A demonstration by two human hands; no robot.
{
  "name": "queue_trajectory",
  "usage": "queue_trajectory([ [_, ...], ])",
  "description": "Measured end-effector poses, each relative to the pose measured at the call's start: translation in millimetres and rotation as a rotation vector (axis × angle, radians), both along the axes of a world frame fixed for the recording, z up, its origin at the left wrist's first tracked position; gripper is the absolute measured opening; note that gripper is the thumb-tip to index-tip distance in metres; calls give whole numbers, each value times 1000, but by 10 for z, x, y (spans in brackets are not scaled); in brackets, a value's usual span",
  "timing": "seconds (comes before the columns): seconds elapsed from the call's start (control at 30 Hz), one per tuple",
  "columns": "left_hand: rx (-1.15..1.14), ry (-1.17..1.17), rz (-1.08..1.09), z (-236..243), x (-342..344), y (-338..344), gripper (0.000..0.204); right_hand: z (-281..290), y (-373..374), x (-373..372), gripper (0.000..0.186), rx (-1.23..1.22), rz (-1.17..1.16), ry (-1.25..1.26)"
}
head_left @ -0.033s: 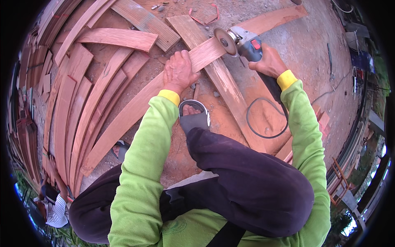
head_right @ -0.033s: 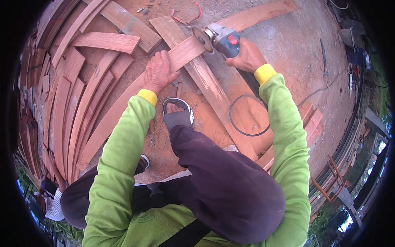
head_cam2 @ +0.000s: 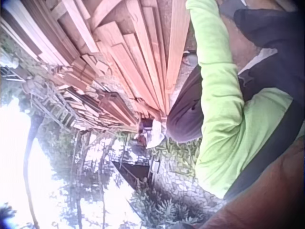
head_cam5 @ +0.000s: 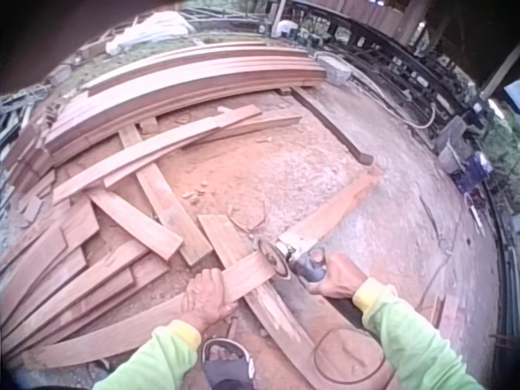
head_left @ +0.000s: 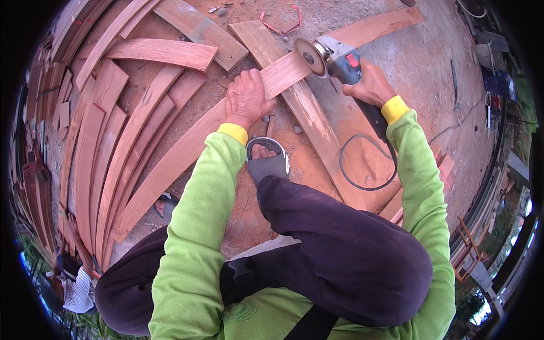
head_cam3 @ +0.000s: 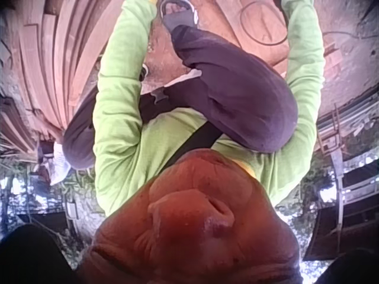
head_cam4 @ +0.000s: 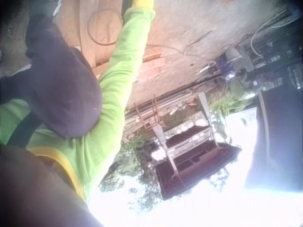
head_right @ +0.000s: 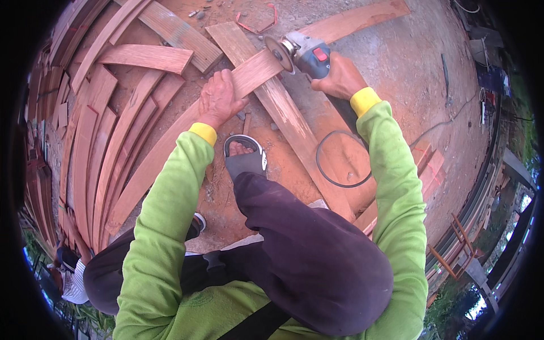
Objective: The person sits on the ground and uses an angle grinder to smooth the edges of wooden planks. They pick up planks, grind them, and place them back down, repeating the process with multiple pieces.
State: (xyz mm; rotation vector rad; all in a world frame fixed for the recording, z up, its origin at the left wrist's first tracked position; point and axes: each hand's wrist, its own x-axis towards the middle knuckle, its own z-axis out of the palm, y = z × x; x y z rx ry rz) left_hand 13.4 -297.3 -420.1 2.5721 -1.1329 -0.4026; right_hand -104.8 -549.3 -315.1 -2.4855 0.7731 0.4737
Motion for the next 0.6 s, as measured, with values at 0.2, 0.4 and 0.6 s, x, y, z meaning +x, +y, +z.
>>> queue_trajectory([
  [0.2, 20, 5, -2, 16, 2, -4, 63, 3, -8, 52, 60, -54, 4, 62],
  [0.4, -5, -4, -9, 4, 6, 8, 63, 57, 9, 93, 61, -24, 19, 34],
  [0.6, 6, 12, -2, 12, 2, 11, 64, 147, 56, 160, 59, -9, 29, 38],
])
